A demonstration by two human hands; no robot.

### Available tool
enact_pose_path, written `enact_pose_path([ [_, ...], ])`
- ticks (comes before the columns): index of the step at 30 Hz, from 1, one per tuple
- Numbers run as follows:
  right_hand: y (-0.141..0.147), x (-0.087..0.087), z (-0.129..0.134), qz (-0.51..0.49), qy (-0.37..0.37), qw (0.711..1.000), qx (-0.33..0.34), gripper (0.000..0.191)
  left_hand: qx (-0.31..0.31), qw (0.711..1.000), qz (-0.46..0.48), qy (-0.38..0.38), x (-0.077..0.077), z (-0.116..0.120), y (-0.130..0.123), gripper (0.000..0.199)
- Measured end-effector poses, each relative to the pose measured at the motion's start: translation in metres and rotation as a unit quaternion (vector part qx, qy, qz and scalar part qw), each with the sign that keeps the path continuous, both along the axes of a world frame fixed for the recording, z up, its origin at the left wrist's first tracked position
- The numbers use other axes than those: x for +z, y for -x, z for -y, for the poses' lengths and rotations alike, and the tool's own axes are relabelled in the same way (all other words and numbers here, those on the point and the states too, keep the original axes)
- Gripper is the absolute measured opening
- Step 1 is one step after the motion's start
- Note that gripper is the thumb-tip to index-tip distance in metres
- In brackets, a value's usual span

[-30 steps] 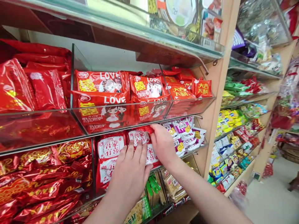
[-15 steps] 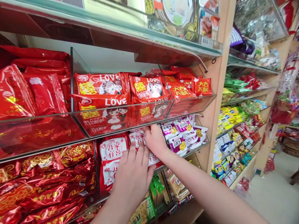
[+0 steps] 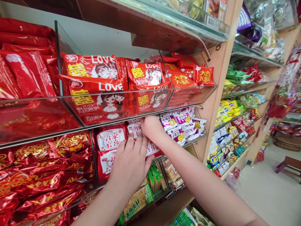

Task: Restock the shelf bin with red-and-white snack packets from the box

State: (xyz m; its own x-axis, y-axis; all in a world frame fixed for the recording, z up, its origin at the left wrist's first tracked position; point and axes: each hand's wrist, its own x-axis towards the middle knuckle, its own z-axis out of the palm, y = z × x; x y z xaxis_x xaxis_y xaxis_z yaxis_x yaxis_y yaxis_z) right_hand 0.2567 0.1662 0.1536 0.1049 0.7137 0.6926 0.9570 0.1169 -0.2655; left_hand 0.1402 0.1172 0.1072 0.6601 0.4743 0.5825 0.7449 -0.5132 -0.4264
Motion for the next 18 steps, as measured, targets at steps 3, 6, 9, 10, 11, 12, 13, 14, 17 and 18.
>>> enact_pose_path([
  [3, 0.002, -0.01, 0.022, 0.034, -0.042, 0.998, 0.03, 0.024, -0.015, 1.0, 0.006, 0.015, 0.001, 0.0, 0.001, 0.041],
  [6, 0.002, -0.014, 0.027, 0.073, -0.077, 0.982, 0.154, 0.029, -0.027, 0.999, 0.023, 0.023, 0.002, 0.0, 0.001, 0.039],
  [9, -0.003, -0.004, 0.016, 0.077, -0.013, 0.971, 0.228, 0.027, -0.04, 0.997, 0.04, 0.052, 0.007, -0.002, 0.003, 0.04],
  [10, -0.006, 0.001, 0.013, 0.082, 0.012, 0.968, 0.236, 0.025, -0.051, 0.996, 0.037, 0.069, 0.008, -0.002, 0.006, 0.04],
  [11, -0.01, 0.006, 0.01, 0.09, 0.032, 0.965, 0.243, 0.024, -0.064, 0.994, 0.032, 0.081, 0.01, -0.002, 0.009, 0.04],
  [12, -0.014, 0.009, 0.01, 0.098, 0.042, 0.962, 0.251, 0.024, -0.077, 0.994, 0.028, 0.077, 0.01, -0.002, 0.012, 0.039],
  [13, -0.019, 0.011, 0.012, 0.106, 0.042, 0.958, 0.262, 0.025, -0.086, 0.994, 0.024, 0.057, 0.009, -0.001, 0.016, 0.039],
  [14, -0.024, 0.011, 0.017, 0.111, 0.031, 0.956, 0.271, 0.027, -0.088, 0.996, 0.022, 0.025, 0.007, 0.0, 0.021, 0.04],
  [17, -0.034, -0.004, 0.038, 0.124, -0.026, 0.957, 0.259, 0.036, -0.045, 0.996, 0.035, -0.073, -0.003, 0.007, 0.031, 0.044],
  [18, -0.036, -0.013, 0.046, 0.131, -0.035, 0.961, 0.241, 0.038, -0.023, 0.995, 0.041, -0.084, -0.007, 0.009, 0.033, 0.047],
])
